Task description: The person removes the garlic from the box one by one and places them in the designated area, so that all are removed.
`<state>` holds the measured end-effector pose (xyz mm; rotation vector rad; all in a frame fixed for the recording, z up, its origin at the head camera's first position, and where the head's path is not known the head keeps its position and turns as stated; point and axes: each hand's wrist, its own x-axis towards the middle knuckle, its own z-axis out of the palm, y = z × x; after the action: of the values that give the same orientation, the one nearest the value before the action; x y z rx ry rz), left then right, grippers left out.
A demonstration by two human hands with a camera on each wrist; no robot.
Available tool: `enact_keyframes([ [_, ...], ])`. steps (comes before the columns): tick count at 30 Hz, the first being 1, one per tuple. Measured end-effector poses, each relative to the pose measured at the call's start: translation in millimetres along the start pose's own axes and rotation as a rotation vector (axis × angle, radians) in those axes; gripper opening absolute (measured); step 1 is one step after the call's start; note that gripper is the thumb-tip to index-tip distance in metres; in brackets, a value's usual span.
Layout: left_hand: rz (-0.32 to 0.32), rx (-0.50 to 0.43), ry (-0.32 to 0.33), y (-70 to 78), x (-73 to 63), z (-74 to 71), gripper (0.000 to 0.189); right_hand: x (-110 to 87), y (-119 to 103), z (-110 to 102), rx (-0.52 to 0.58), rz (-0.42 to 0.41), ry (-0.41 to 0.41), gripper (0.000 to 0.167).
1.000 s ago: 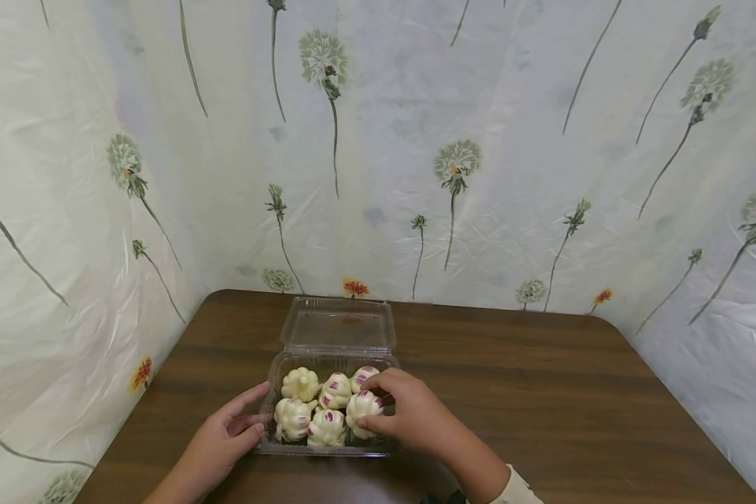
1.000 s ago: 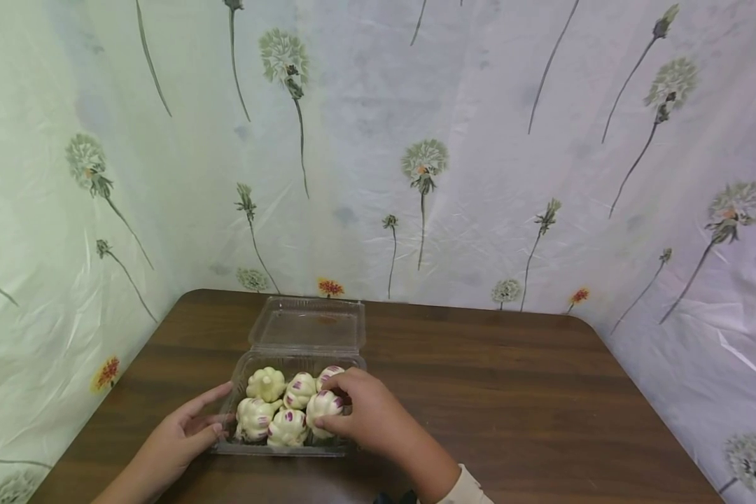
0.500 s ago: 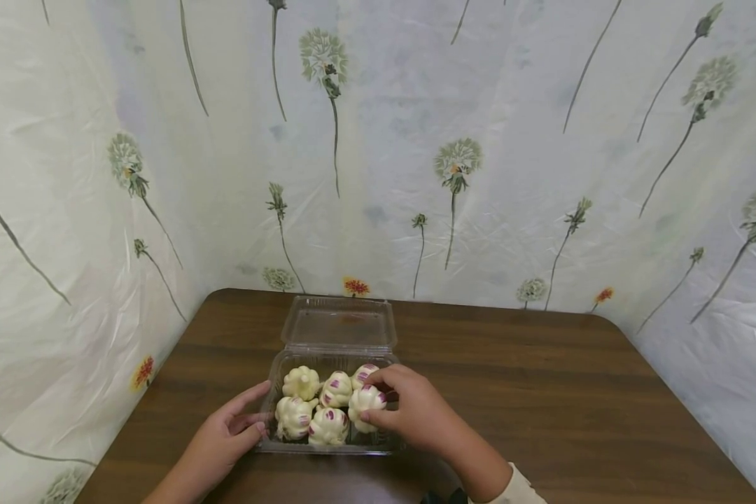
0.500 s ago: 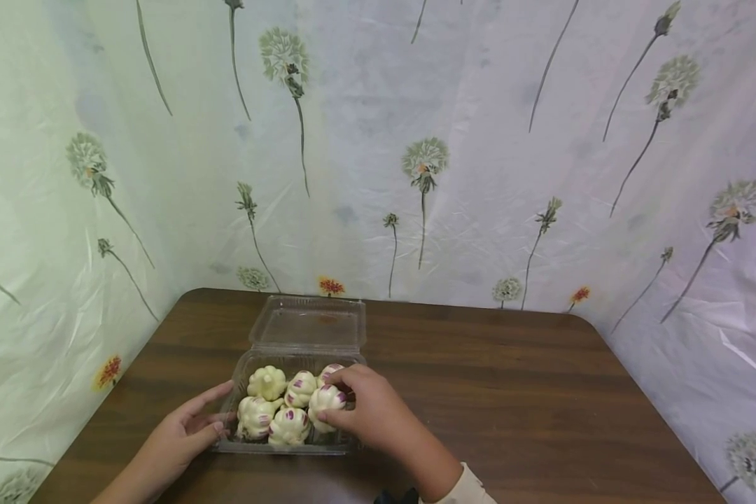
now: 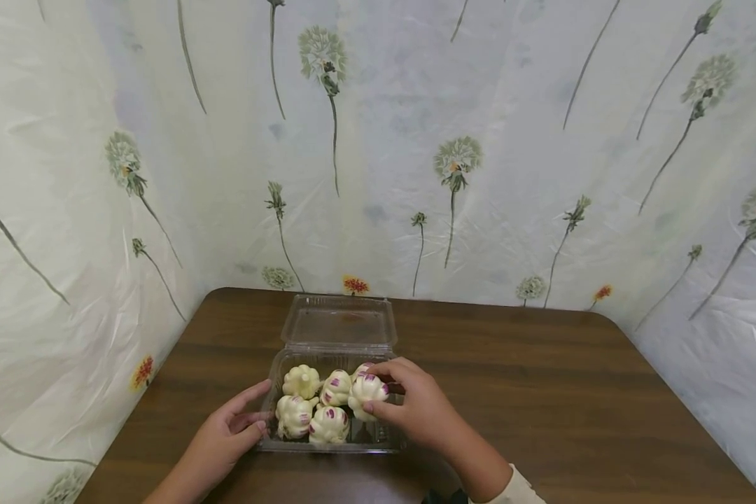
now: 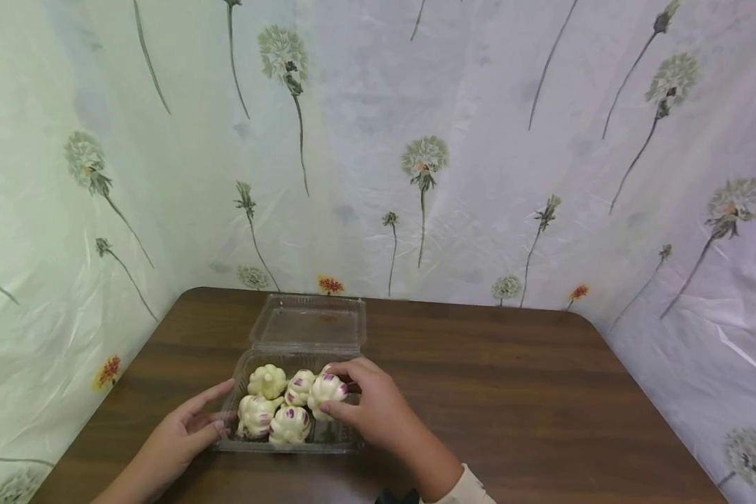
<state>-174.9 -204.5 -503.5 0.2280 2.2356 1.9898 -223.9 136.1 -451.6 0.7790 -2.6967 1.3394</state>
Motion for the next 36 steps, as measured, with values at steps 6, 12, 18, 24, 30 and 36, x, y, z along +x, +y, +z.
enact_keyframes([
  [6,0.017,-0.006,0.003,-1.2,-0.1,0.3,0.063,-2.6,-0.3,-0.4,0.035,-0.011,0.036,0.049],
  [12,0.014,-0.020,0.005,-3.0,0.2,1.5,0.063,-6.2,3.2,-2.6,0.099,-0.010,0.056,0.045],
  [18,0.024,-0.011,0.004,-1.4,-0.1,0.1,0.063,-11.9,4.1,1.0,0.135,-0.012,0.112,0.045],
  [24,0.034,-0.008,-0.004,-0.7,-0.5,-0.2,0.063,-18.9,4.0,4.9,0.199,-0.037,0.150,0.045],
  [30,0.031,-0.006,0.009,0.0,-0.6,0.2,0.063,-22.0,9.2,3.0,0.205,-0.062,0.223,0.047],
  [36,0.033,0.004,0.006,-0.4,-0.6,0.1,0.063,-24.9,11.4,-0.6,0.229,0.016,0.256,0.049],
])
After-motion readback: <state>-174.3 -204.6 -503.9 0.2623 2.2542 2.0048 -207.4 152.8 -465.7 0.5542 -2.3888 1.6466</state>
